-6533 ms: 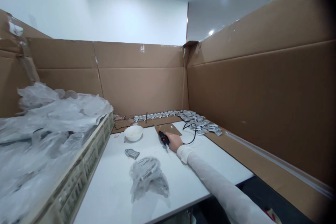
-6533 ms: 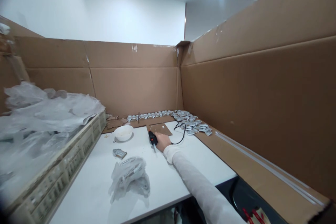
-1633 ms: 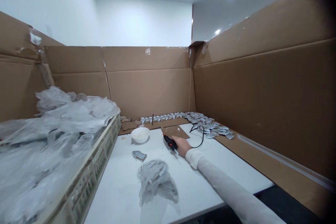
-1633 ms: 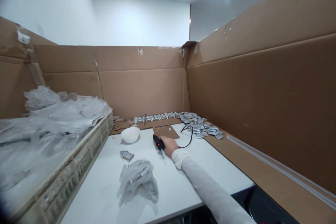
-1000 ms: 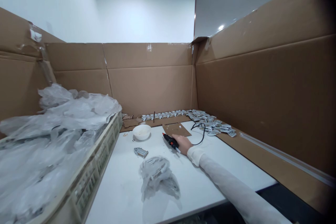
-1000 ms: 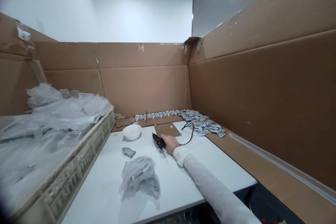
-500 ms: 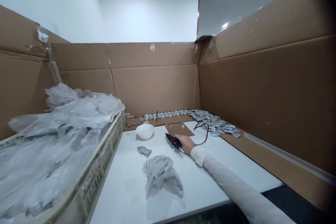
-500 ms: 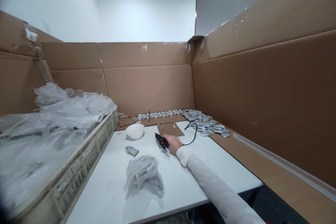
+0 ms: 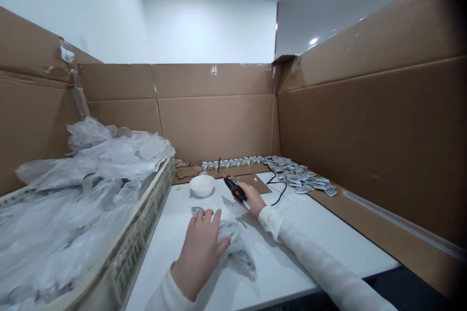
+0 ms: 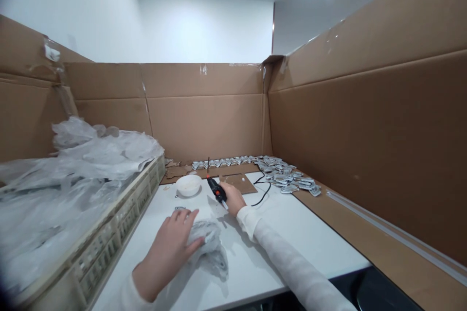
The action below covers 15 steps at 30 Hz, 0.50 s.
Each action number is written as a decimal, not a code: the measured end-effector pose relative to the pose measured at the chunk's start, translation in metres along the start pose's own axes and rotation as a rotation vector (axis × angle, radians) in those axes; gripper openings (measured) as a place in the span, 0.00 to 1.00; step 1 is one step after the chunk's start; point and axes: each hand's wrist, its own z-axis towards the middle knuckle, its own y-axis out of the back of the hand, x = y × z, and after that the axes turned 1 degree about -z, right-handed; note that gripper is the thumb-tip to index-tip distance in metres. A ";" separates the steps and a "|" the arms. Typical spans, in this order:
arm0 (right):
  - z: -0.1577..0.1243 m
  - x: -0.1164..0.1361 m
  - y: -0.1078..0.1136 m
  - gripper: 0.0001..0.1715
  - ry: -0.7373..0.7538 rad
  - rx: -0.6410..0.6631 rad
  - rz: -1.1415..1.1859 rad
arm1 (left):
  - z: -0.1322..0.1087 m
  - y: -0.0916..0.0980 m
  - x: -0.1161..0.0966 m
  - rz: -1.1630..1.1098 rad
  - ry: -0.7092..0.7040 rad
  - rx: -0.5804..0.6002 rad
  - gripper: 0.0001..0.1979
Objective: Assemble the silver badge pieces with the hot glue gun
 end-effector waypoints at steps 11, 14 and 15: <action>0.004 -0.027 -0.006 0.22 -0.212 0.412 -0.158 | 0.110 0.024 0.045 -0.531 0.000 -0.019 0.10; 0.002 -0.035 0.000 0.26 -0.236 0.443 -0.086 | 0.129 0.014 0.058 -0.706 -0.020 0.013 0.12; 0.003 -0.035 0.004 0.28 -0.246 0.460 -0.070 | 0.131 0.008 0.060 -0.730 -0.005 0.012 0.12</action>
